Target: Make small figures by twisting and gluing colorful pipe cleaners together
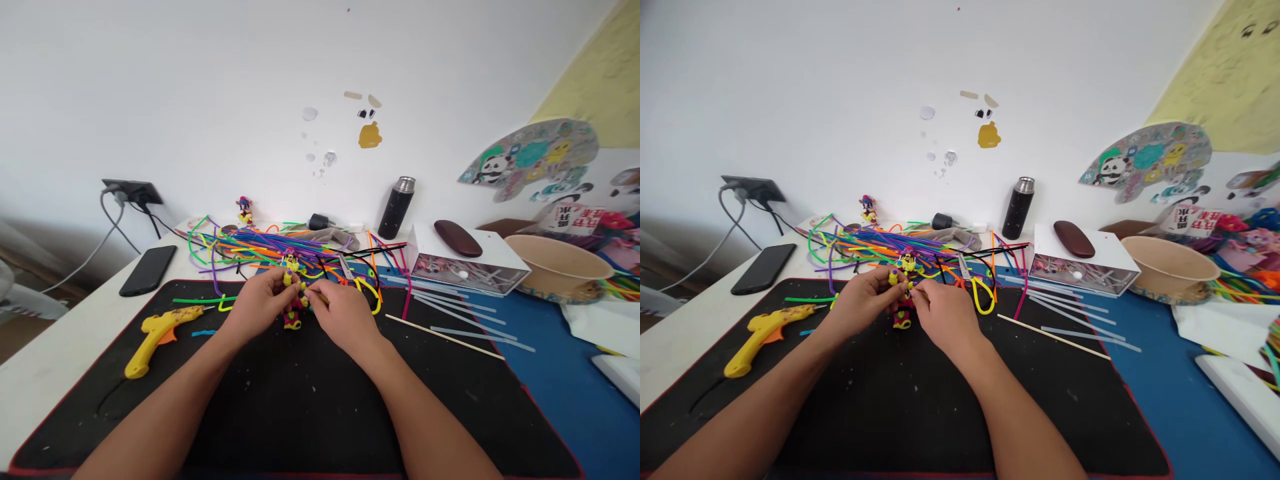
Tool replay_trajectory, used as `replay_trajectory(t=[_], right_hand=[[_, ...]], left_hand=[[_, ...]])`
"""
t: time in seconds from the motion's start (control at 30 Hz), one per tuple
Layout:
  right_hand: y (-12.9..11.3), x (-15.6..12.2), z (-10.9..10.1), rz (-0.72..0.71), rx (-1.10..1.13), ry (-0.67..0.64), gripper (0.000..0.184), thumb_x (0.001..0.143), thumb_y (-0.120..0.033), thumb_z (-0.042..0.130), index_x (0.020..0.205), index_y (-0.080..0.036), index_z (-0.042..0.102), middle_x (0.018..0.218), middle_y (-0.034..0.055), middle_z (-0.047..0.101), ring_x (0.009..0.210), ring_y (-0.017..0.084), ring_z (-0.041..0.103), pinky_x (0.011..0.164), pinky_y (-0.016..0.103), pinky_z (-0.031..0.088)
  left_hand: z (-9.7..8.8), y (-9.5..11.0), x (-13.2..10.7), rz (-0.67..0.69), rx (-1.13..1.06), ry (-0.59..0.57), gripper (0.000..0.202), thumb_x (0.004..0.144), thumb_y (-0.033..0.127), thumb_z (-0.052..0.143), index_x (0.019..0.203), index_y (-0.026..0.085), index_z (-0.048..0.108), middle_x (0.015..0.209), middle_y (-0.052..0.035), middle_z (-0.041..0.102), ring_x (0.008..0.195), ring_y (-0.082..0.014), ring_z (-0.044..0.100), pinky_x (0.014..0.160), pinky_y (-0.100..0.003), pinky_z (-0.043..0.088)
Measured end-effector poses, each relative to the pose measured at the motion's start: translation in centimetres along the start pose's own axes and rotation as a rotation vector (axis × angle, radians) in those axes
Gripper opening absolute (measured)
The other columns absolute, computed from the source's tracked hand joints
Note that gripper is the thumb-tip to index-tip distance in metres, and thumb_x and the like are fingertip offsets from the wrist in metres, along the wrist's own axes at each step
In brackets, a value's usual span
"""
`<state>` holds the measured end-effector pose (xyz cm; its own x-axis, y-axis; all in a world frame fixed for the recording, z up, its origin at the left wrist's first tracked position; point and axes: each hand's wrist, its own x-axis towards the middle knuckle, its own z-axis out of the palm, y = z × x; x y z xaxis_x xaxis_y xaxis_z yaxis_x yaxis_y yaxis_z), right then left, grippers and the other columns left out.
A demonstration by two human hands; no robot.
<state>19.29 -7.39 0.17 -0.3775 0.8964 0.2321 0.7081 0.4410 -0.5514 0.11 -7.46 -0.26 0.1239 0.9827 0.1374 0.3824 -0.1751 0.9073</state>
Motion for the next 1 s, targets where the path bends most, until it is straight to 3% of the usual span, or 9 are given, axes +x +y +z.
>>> replay_trajectory(t=[0.37,0.5,0.6,0.7,0.87,1.0], right_hand=[[0.0,-0.1,-0.2,-0.015,-0.047,0.057,0.026,0.102,-0.039,0.060,0.089,-0.022,0.075,0.073,0.0018,0.074,0.068,0.018,0.065,0.062,0.030,0.029],[-0.1,-0.1,-0.5,0.023,0.015,0.055,0.025,0.100,-0.040,0.063,0.087,-0.022,0.076,0.066,0.0007,0.069,0.061,0.016,0.058,0.061,0.029,0.029],[0.0,0.0,-0.7,0.058,0.174,0.037,0.025,0.097,-0.042,0.066,0.085,-0.022,0.075,0.066,-0.0014,0.068,0.059,0.014,0.055,0.061,0.028,0.032],[0.2,0.2,-0.9,0.097,0.425,-0.007,0.031,0.094,-0.048,0.069,0.080,-0.020,0.073,0.069,-0.0017,0.067,0.062,0.013,0.054,0.061,0.026,0.035],[0.2,0.4,-0.2,0.206,0.921,-0.118,0.045,0.085,-0.064,0.072,0.079,-0.020,0.064,0.052,-0.0074,0.046,0.047,0.010,0.036,0.048,0.024,0.028],[0.1,0.5,0.6,0.223,1.059,-0.118,0.049,0.086,-0.069,0.068,0.079,-0.021,0.058,0.049,-0.0090,0.042,0.042,0.009,0.031,0.044,0.024,0.025]], left_hand=[[-0.2,-0.3,-0.2,-0.037,0.050,-0.107,0.025,0.092,0.043,0.066,0.088,0.019,0.065,0.072,0.0019,0.065,0.060,-0.0142,0.061,0.059,-0.024,0.048],[-0.5,0.1,-0.2,-0.092,-0.061,-0.254,0.028,0.092,0.045,0.068,0.086,0.018,0.064,0.068,0.0012,0.066,0.057,-0.0132,0.060,0.054,-0.023,0.047],[-1.1,0.4,-0.2,-0.144,-0.180,-0.386,0.033,0.088,0.048,0.074,0.083,0.017,0.063,0.068,-0.0009,0.069,0.054,-0.0123,0.061,0.051,-0.022,0.047],[-1.5,0.7,-0.3,-0.164,-0.299,-0.435,0.036,0.084,0.048,0.080,0.081,0.016,0.064,0.069,-0.0028,0.072,0.052,-0.0116,0.063,0.050,-0.021,0.048],[-0.8,1.0,-0.6,-0.175,-0.569,-0.362,0.034,0.082,0.044,0.085,0.083,0.016,0.065,0.068,-0.0030,0.072,0.048,-0.0100,0.062,0.045,-0.018,0.046],[0.1,1.1,-0.7,-0.146,-0.657,-0.269,0.036,0.080,0.044,0.087,0.084,0.016,0.065,0.066,-0.0016,0.070,0.047,-0.0101,0.061,0.043,-0.018,0.045]])
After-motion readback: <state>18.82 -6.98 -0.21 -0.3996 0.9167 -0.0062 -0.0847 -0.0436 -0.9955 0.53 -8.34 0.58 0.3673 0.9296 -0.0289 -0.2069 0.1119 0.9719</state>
